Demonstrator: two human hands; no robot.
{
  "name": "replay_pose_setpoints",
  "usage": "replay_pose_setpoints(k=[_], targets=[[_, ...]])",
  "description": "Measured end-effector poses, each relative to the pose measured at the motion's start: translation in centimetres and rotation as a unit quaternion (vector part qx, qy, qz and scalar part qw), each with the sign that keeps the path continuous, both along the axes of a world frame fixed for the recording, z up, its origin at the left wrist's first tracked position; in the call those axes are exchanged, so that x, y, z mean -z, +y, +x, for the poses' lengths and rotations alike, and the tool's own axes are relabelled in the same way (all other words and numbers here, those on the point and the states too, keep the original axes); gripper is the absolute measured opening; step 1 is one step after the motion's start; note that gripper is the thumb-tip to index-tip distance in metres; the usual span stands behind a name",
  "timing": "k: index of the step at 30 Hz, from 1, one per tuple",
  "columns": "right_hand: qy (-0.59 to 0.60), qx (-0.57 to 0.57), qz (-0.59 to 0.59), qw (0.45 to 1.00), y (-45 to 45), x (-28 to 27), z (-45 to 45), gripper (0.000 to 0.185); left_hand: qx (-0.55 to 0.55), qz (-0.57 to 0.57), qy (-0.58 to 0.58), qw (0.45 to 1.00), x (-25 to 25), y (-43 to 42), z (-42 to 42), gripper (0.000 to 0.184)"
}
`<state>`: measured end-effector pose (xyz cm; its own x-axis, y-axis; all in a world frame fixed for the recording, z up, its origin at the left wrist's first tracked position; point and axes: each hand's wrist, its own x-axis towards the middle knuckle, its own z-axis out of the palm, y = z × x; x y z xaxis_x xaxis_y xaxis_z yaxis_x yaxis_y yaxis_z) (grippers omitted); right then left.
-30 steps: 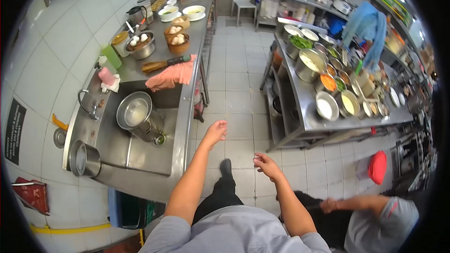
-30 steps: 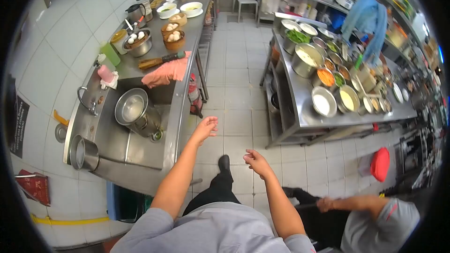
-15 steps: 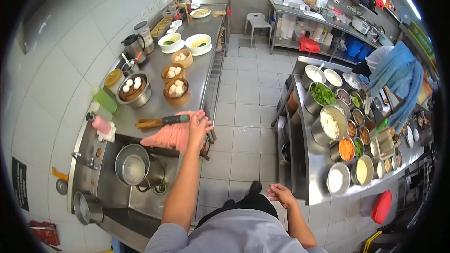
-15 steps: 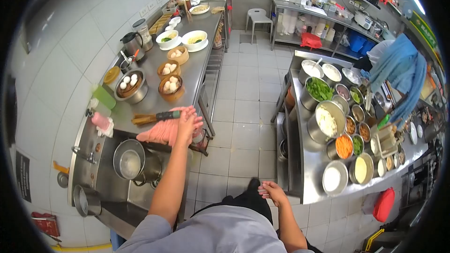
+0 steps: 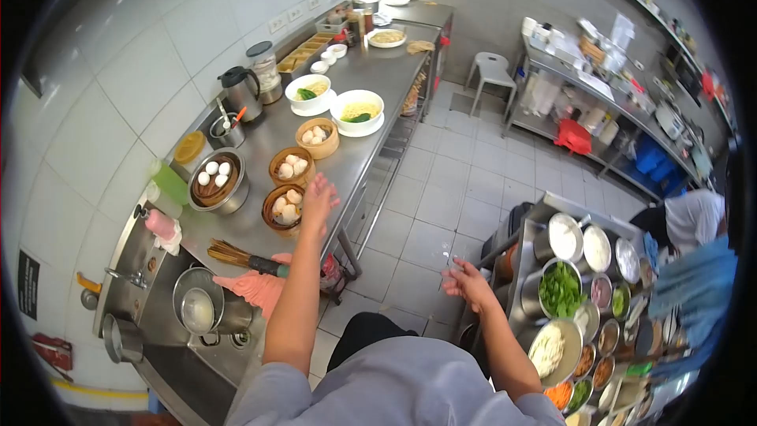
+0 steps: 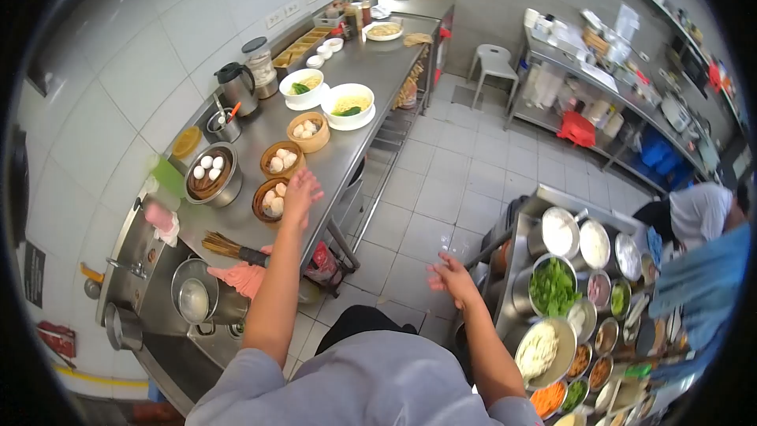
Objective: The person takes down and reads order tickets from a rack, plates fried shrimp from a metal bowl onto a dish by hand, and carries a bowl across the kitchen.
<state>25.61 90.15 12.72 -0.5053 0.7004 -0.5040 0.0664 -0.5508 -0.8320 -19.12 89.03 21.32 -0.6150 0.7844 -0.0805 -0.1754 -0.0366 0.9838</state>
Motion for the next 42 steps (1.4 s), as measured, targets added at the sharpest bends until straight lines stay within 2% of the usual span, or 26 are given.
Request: replay_pose_setpoints(k=[3,7,9,11,13,14,15,16,17,18,19,20,21,23,24,26,29,31,33,35,40,42], targets=[[0.061,-0.027,0.016,0.998,7.0,-5.4,-6.1,0.069,-0.023,-0.006,0.024,0.999,-2.2,4.4,-4.1,0.057],[0.111,-0.096,0.02,0.989,15.8,-7.9,-15.9,0.071,-0.042,0.001,0.027,0.999,-4.3,11.3,-11.5,0.058],[0.126,-0.116,0.011,0.985,20.2,-8.0,-21.1,0.074,-0.102,0.073,-0.092,0.988,-4.5,14.9,-15.8,0.06],[0.145,-0.128,0.004,0.981,24.9,-7.5,-26.0,0.078,-0.1,0.08,-0.122,0.984,-2.5,19.5,-21.4,0.067],[0.135,-0.131,-0.009,0.982,29.3,-6.2,-30.7,0.081,-0.176,0.001,-0.168,0.97,-2.4,24.2,-24.9,0.061],[0.125,-0.132,-0.022,0.983,31.7,-6.0,-32.9,0.084,-0.18,0.003,-0.173,0.968,-2.1,26.1,-26.4,0.061],[0.121,-0.136,-0.023,0.983,33.9,-5.5,-34.9,0.084,-0.121,-0.076,-0.012,0.99,-1.0,27.4,-28.1,0.058],[0.118,-0.129,-0.043,0.984,35.7,-5.0,-36.7,0.09,-0.056,-0.156,0.151,0.975,-0.1,28.7,-29.9,0.057],[0.114,-0.122,-0.063,0.984,37.3,-4.5,-38.3,0.095,-0.058,-0.16,0.147,0.974,0.5,30.0,-31.8,0.057],[0.108,-0.127,-0.065,0.984,38.6,-4.2,-39.7,0.095,0.047,-0.311,0.211,0.926,0.8,31.1,-33.0,0.058],[0.105,-0.107,-0.093,0.984,39.8,-3.9,-41.1,0.097,0.15,-0.447,0.265,0.841,1.1,32.1,-34.1,0.061],[0.104,-0.088,-0.122,0.983,40.8,-3.6,-42.2,0.099,0.192,-0.456,0.179,0.851,1.6,32.2,-34.7,0.062],[0.101,-0.096,-0.125,0.982,41.9,-3.3,-43.0,0.099,0.186,-0.459,0.172,0.852,1.4,32.0,-34.6,0.062],[0.088,-0.131,-0.146,0.977,43.2,-2.7,-44.5,0.083,0.223,-0.399,0.115,0.882,1.3,31.2,-34.4,0.058],[0.086,-0.11,-0.133,0.981,43.0,-4.0,-44.8,0.06,0.215,-0.402,0.109,0.884,2.0,31.2,-34.8,0.058],[0.074,-0.131,-0.124,0.981,45.2,-4.0,-45.8,0.061,0.28,-0.347,0.174,0.878,3.4,31.1,-35.8,0.049],[0.035,-0.168,-0.125,0.977,48.9,-3.3,-46.7,0.067,0.294,-0.328,0.147,0.885,3.7,31.7,-35.3,0.051],[-0.014,-0.207,-0.047,0.977,51.1,-2.6,-47.0,0.071,0.254,-0.333,0.164,0.893,2.8,32.2,-33.6,0.05],[-0.008,-0.24,-0.05,0.97,53.4,-2.1,-46.9,0.073,0.207,-0.342,0.178,0.899,2.1,32.5,-32.0,0.05],[-0.008,-0.279,-0.022,0.96,55.9,-2.5,-46.8,0.057,0.247,-0.363,0.151,0.886,2.0,32.8,-30.7,0.046],[-0.004,-0.37,0.005,0.929,61.6,-2.3,-47.1,0.059,0.162,-0.409,0.149,0.886,2.2,32.6,-27.1,0.041],[0.015,-0.4,0.025,0.916,63.4,-2.3,-47.4,0.065,0.123,-0.411,0.145,0.892,2.3,32.3,-25.5,0.038]])
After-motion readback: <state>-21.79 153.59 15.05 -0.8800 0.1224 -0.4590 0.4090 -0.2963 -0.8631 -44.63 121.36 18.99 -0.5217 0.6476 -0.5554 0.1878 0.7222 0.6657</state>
